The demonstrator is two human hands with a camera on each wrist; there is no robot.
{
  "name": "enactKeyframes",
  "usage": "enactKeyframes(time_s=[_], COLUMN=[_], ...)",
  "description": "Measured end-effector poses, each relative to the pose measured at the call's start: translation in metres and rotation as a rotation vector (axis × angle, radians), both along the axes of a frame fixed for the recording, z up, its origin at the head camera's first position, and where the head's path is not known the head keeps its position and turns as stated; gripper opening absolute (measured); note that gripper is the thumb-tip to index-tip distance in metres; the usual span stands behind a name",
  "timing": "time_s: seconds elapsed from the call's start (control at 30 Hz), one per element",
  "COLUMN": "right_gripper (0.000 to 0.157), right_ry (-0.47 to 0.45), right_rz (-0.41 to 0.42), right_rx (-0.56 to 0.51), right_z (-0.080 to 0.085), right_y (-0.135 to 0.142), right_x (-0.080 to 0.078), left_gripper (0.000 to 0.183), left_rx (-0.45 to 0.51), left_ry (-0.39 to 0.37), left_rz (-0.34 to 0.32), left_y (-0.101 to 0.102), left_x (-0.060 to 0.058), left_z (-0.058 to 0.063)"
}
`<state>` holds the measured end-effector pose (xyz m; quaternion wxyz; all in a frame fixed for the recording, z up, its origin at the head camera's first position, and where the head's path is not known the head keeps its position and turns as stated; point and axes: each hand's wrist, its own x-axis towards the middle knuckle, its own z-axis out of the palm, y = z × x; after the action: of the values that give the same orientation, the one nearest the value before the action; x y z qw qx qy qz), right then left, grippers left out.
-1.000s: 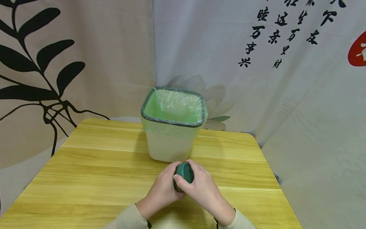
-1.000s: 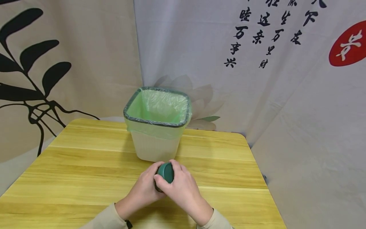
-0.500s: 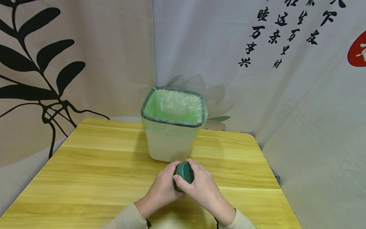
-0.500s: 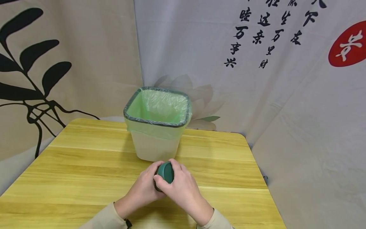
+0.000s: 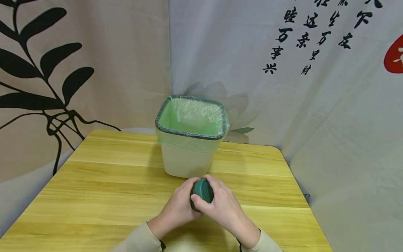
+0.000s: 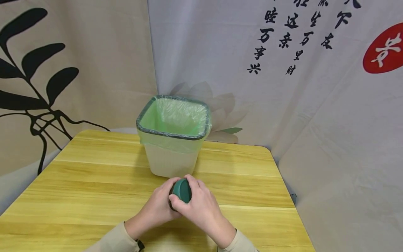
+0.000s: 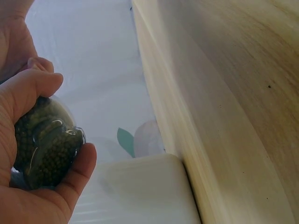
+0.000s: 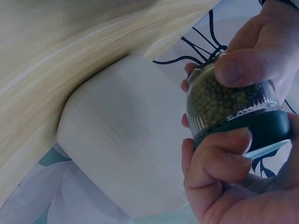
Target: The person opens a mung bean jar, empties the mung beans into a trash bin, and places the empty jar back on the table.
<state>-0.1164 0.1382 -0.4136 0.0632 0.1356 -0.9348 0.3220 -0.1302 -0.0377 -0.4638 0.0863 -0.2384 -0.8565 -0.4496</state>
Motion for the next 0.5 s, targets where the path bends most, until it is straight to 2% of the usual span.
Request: enactKeyframes(time_s=[0.2,0.33,0.5], right_gripper=[0.074,0.081,0.081], right_ry=[-0.025,-0.058,-0.043], right_rz=[0.002,-0.018,-0.024], right_rx=[-0.011,-0.024,-0.016], right_z=[-0.0005,0.0003,0.0006], right_y=[0.0021,0.0020,0.0000], right_x=[0.0007,0.0014,0.0018], left_gripper=[0.088,0.091,0.091], left_rx=[0.002,-0.023,-0.034], left_ry=[0.000,0.037,0.069], left_rz=[0.021,0.054,0.065], left_y=[0.0009,0.0027,0.0048], left_x=[0.0003,0.0016,0.0031], left_z=[-0.0001,-0.0001,0.0002])
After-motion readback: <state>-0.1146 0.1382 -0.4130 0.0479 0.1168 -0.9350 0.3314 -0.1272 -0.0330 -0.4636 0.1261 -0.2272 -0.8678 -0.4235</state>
